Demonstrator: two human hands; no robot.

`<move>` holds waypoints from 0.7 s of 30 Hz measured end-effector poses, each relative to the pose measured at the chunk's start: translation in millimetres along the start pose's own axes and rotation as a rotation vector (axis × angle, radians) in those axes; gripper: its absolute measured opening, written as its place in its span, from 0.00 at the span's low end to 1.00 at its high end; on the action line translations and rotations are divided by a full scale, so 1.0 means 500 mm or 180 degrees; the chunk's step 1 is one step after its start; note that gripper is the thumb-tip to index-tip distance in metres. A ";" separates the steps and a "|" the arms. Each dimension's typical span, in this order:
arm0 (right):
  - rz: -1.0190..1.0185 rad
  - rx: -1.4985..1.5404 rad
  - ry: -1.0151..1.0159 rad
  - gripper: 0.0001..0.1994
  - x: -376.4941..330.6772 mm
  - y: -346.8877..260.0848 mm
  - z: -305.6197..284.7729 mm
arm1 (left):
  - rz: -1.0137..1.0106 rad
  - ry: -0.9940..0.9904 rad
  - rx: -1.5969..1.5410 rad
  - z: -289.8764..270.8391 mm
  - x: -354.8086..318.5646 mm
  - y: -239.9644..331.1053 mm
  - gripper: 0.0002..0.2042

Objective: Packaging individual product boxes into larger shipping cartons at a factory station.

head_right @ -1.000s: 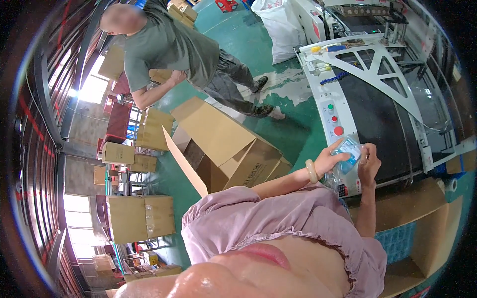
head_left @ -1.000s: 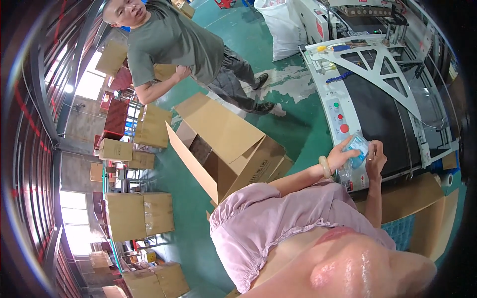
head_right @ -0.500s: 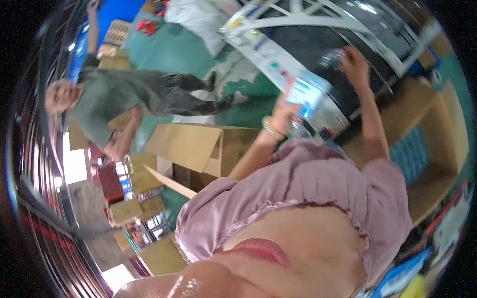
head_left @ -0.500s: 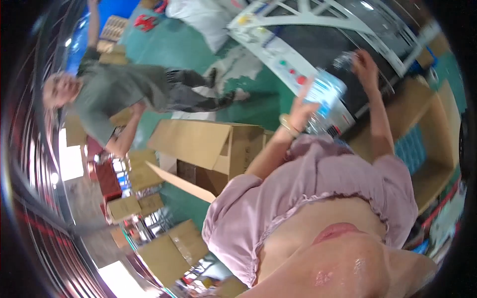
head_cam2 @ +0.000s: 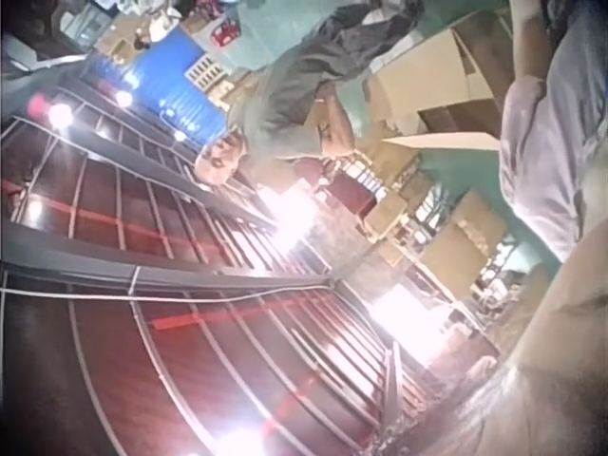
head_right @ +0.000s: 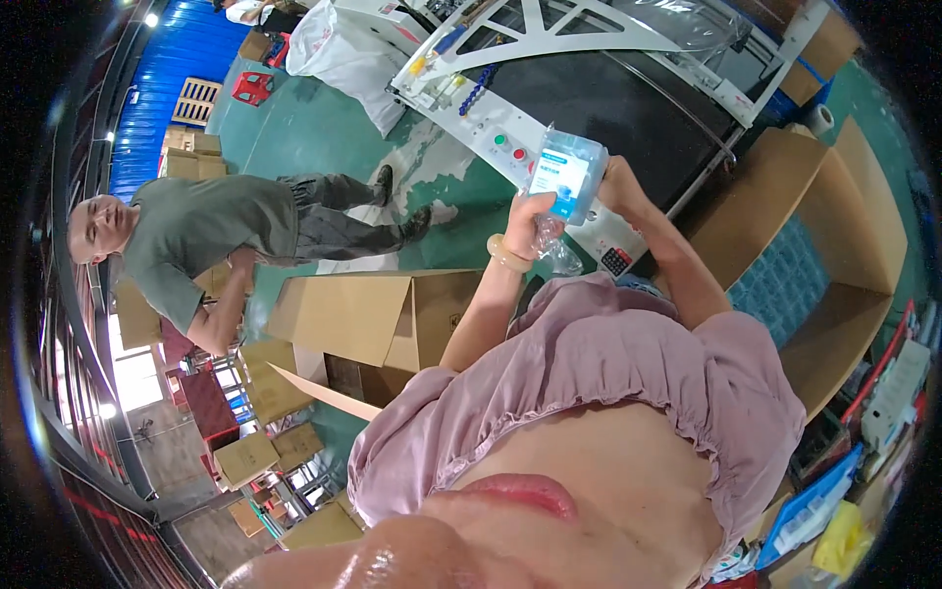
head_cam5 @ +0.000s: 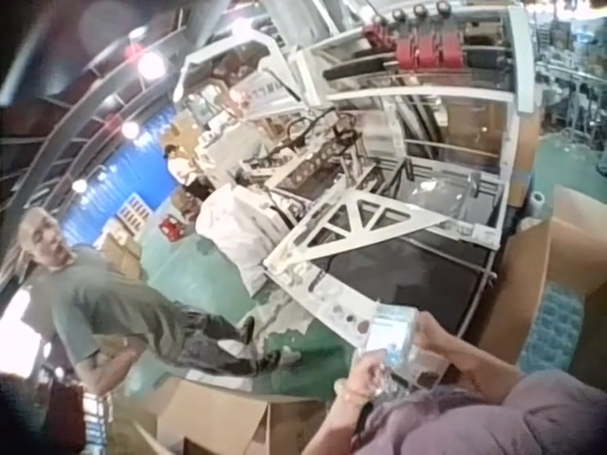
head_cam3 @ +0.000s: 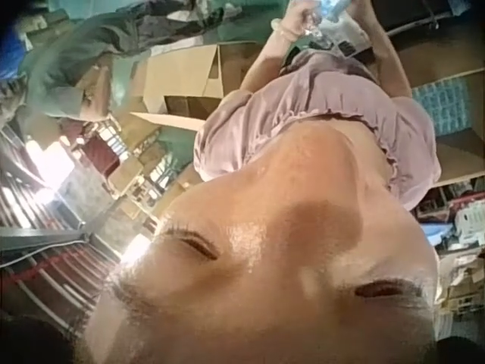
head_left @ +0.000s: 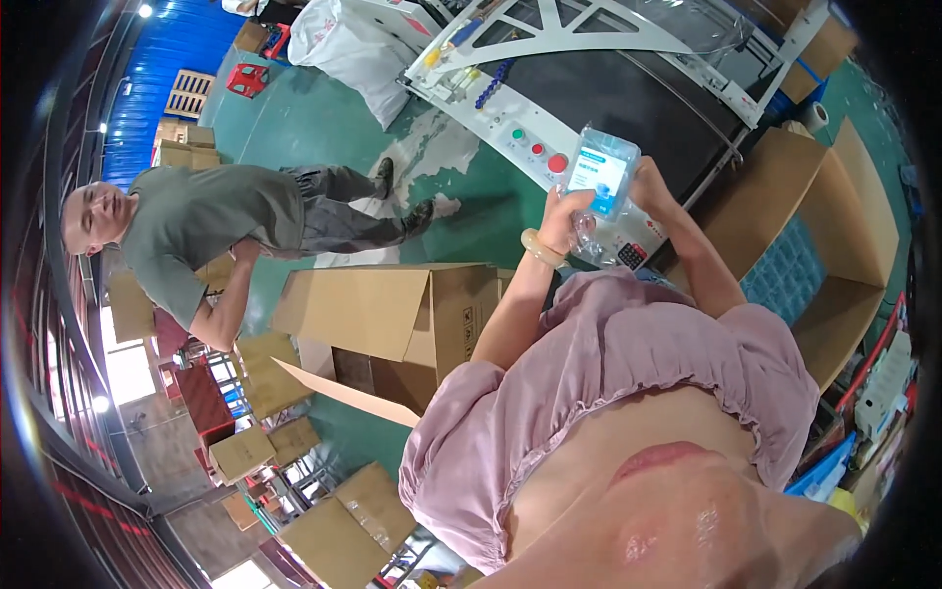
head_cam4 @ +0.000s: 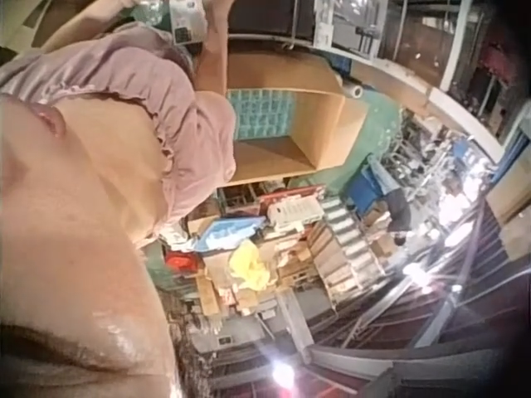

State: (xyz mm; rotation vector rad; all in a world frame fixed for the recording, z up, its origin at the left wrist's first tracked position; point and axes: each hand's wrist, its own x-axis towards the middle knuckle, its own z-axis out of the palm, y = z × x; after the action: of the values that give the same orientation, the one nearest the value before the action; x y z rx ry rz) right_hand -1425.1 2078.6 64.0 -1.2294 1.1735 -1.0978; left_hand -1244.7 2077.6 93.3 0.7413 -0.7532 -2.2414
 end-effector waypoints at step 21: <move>-0.0909 -0.0140 0.1011 0.02 0.055 -0.145 0.001 | 0.2035 0.1677 0.3775 0.058 -0.007 0.012 0.30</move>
State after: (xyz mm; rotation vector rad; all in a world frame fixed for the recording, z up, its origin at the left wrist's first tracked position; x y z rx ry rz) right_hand -1420.8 2047.7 135.2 -1.3172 1.2890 -1.5307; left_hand -1259.4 2085.2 118.1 1.2863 -1.7213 -0.8100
